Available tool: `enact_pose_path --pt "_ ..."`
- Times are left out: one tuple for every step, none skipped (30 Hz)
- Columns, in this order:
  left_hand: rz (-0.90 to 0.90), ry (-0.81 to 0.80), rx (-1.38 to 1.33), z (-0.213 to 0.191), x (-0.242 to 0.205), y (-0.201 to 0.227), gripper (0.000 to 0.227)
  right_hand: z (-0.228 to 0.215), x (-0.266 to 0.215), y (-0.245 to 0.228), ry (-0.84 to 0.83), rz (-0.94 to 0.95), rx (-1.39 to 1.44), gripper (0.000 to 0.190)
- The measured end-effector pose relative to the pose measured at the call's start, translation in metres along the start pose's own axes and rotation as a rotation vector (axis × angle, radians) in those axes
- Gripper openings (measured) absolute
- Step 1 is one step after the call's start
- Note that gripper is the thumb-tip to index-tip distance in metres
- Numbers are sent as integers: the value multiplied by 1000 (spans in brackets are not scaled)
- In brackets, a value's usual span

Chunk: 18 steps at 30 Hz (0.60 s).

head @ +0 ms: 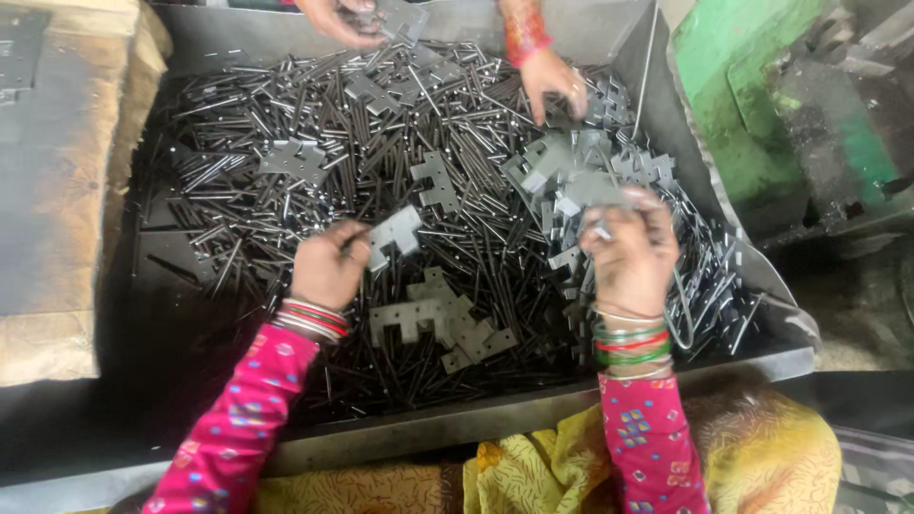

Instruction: The person sorts small metal hinge-like parts from a large bin, picking them up by hand and placing them into a separate pile. The person works alongside another person who performs the same task.

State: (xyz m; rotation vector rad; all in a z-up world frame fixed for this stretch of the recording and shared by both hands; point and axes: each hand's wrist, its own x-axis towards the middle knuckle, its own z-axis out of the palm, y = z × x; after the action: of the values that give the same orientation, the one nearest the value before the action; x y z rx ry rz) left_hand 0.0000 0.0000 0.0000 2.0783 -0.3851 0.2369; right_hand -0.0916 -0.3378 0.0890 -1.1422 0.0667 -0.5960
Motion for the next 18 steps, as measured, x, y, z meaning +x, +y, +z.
enact_pose_path --pt "-147 -70 -245 -7 1 -2 16 -5 0 -2 -24 -15 156 31" --pt "-208 -87 -429 -15 3 -4 16 -9 1 -3 -68 30 218 33" --pt "-263 -104 -616 -23 8 -5 17 -14 4 -4 -113 68 277 35" --pt "-317 -121 -805 -28 12 -4 19 -18 7 -4 -158 106 336 38" --pt "-327 -117 -858 -33 12 -3 18 -18 10 2 -138 151 325 34" --pt "-337 -112 -912 -38 13 -1 18 -16 14 10 -117 196 313 31" --pt "-343 -103 -962 -42 14 1 18 -12 20 19 -100 240 305 29" --pt "-330 -106 -971 -45 14 3 16 -7 26 30 -203 264 149 29" --pt "-319 -112 -981 -46 13 5 16 0 29 47 -302 286 -10 30" --pt "-308 -118 -991 -45 11 7 16 11 30 69 -364 146 -378 28" --pt "-292 -124 -969 -42 10 9 15 23 30 93 -416 -3 -745 26" --pt "-275 -130 -947 -39 9 10 15 34 31 117 -461 -169 -1096 24" --pt "-260 -134 -922 -38 8 10 15 41 30 135 -497 -344 -1443 27" --pt "-280 -139 -926 -37 7 10 15 40 26 147 -520 -439 -1514 26" --pt "-295 -146 -926 -37 9 11 16 42 24 157 -538 -539 -1579 26" --pt "-310 -151 -926 -39 11 11 17 44 26 165 -555 -640 -1643 26" --pt "-303 -134 -948 -38 10 11 17 39 26 165 -561 -482 -1608 27" --pt "-296 -116 -970 -37 8 11 17 32 28 162 -566 -326 -1569 28"
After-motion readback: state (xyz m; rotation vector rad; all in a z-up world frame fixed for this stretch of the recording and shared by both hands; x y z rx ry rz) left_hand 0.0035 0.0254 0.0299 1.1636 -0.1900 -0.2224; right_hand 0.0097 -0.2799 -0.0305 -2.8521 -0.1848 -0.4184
